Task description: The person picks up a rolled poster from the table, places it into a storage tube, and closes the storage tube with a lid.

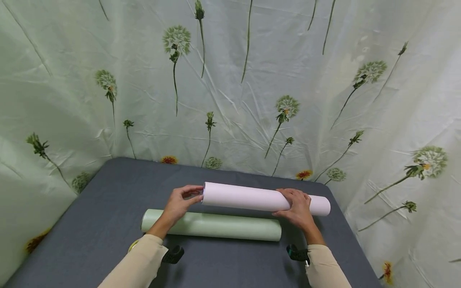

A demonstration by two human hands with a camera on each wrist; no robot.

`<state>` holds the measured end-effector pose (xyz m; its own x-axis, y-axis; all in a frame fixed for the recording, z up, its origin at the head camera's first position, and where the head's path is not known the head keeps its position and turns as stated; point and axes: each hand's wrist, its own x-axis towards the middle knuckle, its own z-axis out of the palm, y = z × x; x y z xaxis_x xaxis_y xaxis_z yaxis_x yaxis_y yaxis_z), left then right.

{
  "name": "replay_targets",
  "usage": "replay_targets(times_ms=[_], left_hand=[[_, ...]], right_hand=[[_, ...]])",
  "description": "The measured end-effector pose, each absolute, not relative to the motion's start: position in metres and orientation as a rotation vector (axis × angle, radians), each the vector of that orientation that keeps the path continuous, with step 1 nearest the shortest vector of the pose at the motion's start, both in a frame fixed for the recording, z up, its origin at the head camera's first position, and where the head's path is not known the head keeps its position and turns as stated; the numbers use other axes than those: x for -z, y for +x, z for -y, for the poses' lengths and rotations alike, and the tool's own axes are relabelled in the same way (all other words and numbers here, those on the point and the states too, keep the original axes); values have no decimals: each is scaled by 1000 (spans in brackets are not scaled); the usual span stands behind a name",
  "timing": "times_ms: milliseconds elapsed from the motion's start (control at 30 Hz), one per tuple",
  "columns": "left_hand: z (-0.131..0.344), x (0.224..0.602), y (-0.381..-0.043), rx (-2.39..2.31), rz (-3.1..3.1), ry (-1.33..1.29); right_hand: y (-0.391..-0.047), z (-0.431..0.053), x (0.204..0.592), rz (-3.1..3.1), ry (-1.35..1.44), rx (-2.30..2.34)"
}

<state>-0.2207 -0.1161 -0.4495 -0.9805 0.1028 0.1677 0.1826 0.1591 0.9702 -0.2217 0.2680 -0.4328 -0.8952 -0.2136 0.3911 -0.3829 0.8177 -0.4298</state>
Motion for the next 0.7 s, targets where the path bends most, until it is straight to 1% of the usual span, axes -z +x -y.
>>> replay_targets(times_ms=[500,700], left_hand=[[120,444,-219,1863,2397,-289],[140,443,-212,1836,2381,-265]], right_hand=[[-222,-265,435,2652,470,-746],[-219,-271,435,2646,438,-759]])
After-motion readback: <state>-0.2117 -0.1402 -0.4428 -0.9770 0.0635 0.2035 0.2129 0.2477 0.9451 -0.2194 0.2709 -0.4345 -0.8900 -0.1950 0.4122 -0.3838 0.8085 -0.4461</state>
